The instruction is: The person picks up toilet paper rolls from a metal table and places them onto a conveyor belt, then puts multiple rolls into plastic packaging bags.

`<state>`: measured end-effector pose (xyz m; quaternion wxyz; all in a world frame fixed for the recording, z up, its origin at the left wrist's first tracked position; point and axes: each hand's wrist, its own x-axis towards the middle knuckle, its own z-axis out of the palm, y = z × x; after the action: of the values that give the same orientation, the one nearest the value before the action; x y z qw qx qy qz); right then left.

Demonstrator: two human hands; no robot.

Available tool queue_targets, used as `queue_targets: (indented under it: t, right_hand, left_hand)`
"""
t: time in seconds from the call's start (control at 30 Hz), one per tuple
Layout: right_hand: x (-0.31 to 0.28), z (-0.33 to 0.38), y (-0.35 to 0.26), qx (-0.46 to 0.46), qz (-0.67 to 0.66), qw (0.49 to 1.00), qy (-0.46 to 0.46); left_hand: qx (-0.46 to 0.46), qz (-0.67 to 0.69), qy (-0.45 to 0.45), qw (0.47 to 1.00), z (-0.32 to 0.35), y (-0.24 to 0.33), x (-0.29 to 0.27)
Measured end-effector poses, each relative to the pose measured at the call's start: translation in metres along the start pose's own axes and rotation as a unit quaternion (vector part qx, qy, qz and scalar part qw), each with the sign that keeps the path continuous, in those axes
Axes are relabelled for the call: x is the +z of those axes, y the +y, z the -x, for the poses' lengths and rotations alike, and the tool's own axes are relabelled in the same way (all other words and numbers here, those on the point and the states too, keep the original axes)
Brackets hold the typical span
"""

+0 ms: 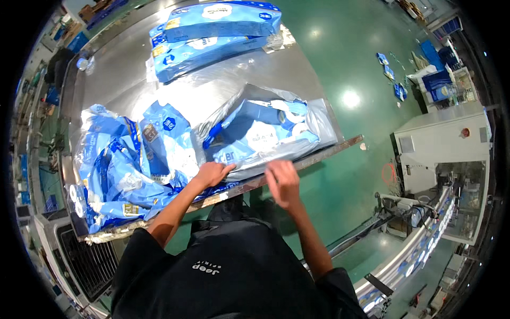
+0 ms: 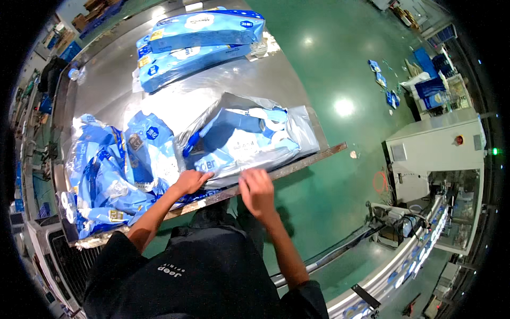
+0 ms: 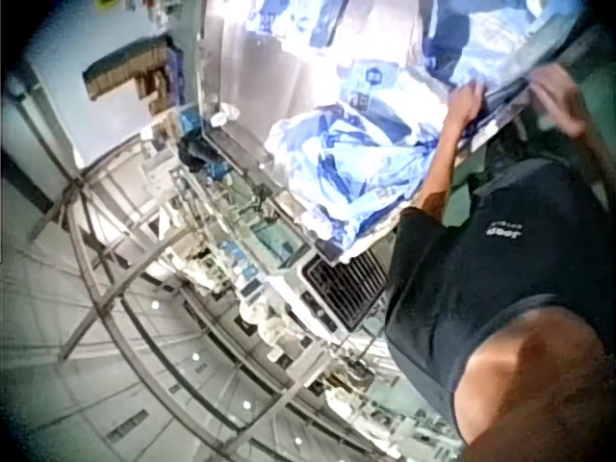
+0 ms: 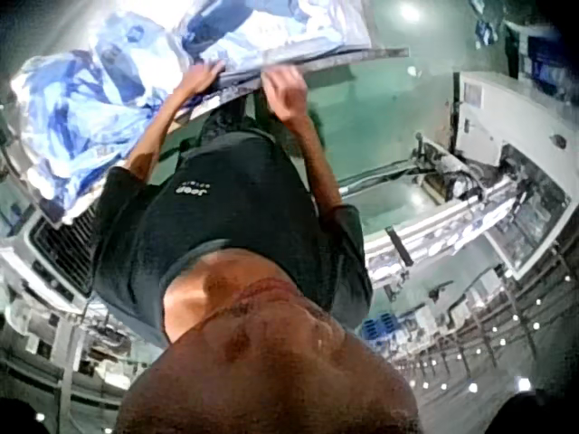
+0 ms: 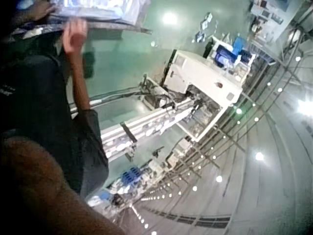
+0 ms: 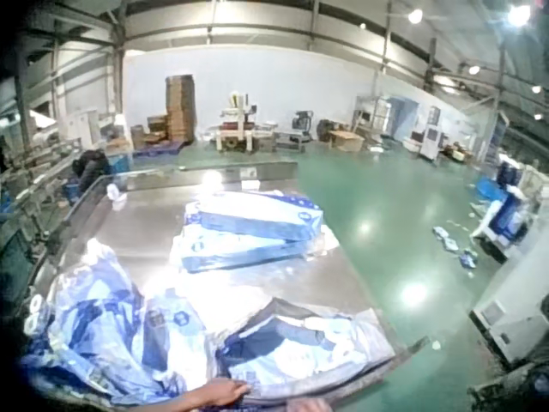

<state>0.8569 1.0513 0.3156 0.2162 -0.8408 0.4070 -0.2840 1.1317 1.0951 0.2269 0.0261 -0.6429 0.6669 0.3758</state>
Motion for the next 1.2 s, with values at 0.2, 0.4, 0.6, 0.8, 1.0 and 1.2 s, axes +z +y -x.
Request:
queue_targets:
  t: [0.2, 0.4, 0.6, 0.8, 1.0, 1.2]
  right_hand:
    - [0.021, -0.09, 0.189, 0.236, 0.151, 0.955, 0.095]
    - [0.071, -0.12, 0.263, 0.169, 0.545, 0.821, 0.007]
    - [0.029, -0.07, 0.366, 0.136, 0.223, 0.954, 0.146]
    - [0.101, -0.137, 0.182, 0.083, 0.163, 0.98, -0.071]
    - [0.051, -0.09, 0.315, 0.165, 0.307, 0.935, -0.062]
    - [0.036, -0.149, 0.17, 0.034, 0.163, 0.985, 0.034]
  left_hand:
    - [-0.046, -0.047, 0.023, 0.998, 0.033, -0.041, -0.033]
    - [-0.096, 0.113, 0.044, 0.988, 0.024, -0.055, -0.042]
    - [0.024, 0.221, 0.066, 0.973, -0.038, -0.029, -0.056]
    - [-0.11, 0.357, 0.16, 0.914, -0.063, -0.045, -0.009]
    - [-0.17, 0.359, 0.064, 0.916, -0.053, -0.012, -0.033]
    - [-0.18, 0.19, 0.178, 0.949, -0.022, -0.001, -0.022]
